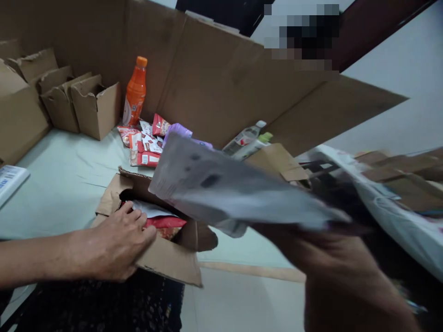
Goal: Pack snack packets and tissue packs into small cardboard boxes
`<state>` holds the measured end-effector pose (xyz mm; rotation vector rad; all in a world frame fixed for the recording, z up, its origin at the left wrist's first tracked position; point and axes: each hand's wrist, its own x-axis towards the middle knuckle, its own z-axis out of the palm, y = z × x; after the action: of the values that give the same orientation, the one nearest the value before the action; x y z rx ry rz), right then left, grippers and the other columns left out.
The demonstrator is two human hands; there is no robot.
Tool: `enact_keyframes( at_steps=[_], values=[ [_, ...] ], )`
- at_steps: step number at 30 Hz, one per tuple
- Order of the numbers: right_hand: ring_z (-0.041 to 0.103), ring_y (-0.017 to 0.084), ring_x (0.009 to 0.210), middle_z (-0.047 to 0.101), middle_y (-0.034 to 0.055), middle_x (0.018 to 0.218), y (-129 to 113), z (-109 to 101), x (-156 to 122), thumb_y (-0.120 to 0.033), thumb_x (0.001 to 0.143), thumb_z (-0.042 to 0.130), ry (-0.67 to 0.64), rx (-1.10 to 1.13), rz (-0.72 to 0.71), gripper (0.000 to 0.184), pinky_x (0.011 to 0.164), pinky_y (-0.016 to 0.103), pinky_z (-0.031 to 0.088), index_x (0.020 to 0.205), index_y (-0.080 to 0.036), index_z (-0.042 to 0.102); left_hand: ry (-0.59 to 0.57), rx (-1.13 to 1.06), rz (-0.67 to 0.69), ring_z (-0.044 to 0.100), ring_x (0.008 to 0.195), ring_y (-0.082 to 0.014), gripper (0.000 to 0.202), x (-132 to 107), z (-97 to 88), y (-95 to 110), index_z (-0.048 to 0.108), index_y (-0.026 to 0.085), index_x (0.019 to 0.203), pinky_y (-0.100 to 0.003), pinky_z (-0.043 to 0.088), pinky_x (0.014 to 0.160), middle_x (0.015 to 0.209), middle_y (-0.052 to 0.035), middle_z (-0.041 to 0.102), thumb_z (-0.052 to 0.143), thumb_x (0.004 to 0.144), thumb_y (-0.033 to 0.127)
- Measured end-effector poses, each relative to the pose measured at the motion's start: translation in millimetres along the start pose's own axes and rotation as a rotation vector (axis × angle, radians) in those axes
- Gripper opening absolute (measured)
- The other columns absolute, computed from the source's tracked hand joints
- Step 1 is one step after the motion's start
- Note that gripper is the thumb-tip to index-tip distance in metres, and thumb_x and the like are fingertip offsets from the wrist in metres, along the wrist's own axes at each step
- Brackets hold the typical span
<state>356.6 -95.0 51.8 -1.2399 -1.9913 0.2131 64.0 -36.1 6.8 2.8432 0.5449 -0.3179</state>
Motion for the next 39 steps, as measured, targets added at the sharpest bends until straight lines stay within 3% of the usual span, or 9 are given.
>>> enact_keyframes(
  at_steps=[5,10,13,17,19,23,28,35,39],
  values=[
    [0.064,0.012,0.066,0.074,-0.0003,0.080,-36.9,41.0,33.3,0.000,0.086,0.048,-0.589,-0.134,0.001,0.030,0.062,0.022,0.045,0.085,-0.021,0.069,0.056,0.019,-0.023,0.061,0.114,-0.0407,0.040,-2.1,6.3,2.5,0.065,0.011,0.118,-0.059,0.041,0.108,0.120,-0.0209,0.069,0.070,0.080,0.024],
    [0.072,0.018,0.090,0.079,0.0071,0.104,-19.4,86.8,61.7,-0.001,0.088,0.053,-0.809,-0.447,0.153,0.030,0.070,0.024,0.044,0.101,-0.018,0.073,0.139,0.038,-0.006,0.062,0.108,-0.0402,0.038,-3.3,12.8,-0.3,0.066,0.010,0.112,-0.054,0.046,0.099,0.116,-0.0209,0.069,0.072,0.077,0.025],
    [0.074,0.023,0.100,0.079,0.0118,0.114,-17.7,81.6,54.0,-0.009,0.091,0.058,-0.797,-0.553,0.149,0.036,0.078,0.029,0.050,0.124,-0.018,0.069,0.175,0.028,0.013,0.062,0.103,-0.0385,0.037,-3.7,14.3,-2.9,0.066,0.010,0.107,-0.052,0.047,0.097,0.111,-0.0201,0.070,0.074,0.077,0.029],
    [0.070,0.032,0.117,0.071,0.0203,0.134,-41.6,67.8,45.6,-0.035,0.090,0.073,-0.617,-0.533,-0.006,0.068,0.092,0.040,0.055,0.150,-0.012,0.051,0.156,-0.006,0.026,0.062,0.106,-0.0386,0.041,-4.1,15.2,-4.5,0.065,0.010,0.113,-0.055,0.045,0.101,0.115,-0.0200,0.069,0.074,0.078,0.030],
    [0.070,0.031,0.116,0.071,0.0199,0.134,-52.5,73.9,51.9,-0.033,0.092,0.071,-0.596,-0.565,-0.036,0.059,0.091,0.039,0.055,0.145,-0.013,0.055,0.143,0.002,0.027,0.062,0.111,-0.0397,0.044,-3.6,14.3,-4.9,0.064,0.009,0.118,-0.058,0.042,0.107,0.119,-0.0213,0.069,0.072,0.081,0.030],
    [0.074,0.027,0.092,0.078,0.0160,0.106,-48.7,94.1,71.4,-0.011,0.095,0.059,-0.837,-0.732,0.048,0.023,0.067,0.032,0.049,0.114,-0.014,0.071,0.086,0.038,0.002,0.062,0.111,-0.0404,0.038,-1.9,9.7,-4.7,0.065,0.010,0.114,-0.059,0.042,0.108,0.117,-0.0216,0.069,0.069,0.083,0.031],
    [0.074,0.023,0.088,0.077,0.0142,0.104,-29.9,101.1,73.1,-0.007,0.099,0.051,-0.890,-0.789,0.045,0.026,0.059,0.030,0.038,0.115,-0.015,0.070,0.086,0.039,0.025,0.061,0.110,-0.0385,0.037,-0.6,8.0,-3.6,0.065,0.011,0.111,-0.055,0.042,0.107,0.116,-0.0206,0.069,0.072,0.082,0.034],
    [0.074,0.022,0.089,0.079,0.0160,0.102,-19.7,119.3,80.0,-0.008,0.101,0.052,-1.083,-0.658,-0.042,0.026,0.066,0.029,0.041,0.112,-0.011,0.075,0.090,0.072,0.023,0.062,0.105,-0.0376,0.032,-4.2,5.6,-3.6,0.065,0.012,0.107,-0.053,0.045,0.102,0.108,-0.0192,0.070,0.072,0.083,0.031],
    [0.069,0.022,0.088,0.075,0.0146,0.108,-23.7,113.3,70.2,-0.015,0.102,0.055,-0.944,-0.652,-0.063,0.026,0.068,0.030,0.040,0.122,-0.013,0.070,0.124,0.059,0.043,0.062,0.110,-0.0400,0.038,-5.0,10.2,-4.6,0.066,0.010,0.111,-0.055,0.046,0.103,0.113,-0.0212,0.070,0.074,0.081,0.033]
  ],
)
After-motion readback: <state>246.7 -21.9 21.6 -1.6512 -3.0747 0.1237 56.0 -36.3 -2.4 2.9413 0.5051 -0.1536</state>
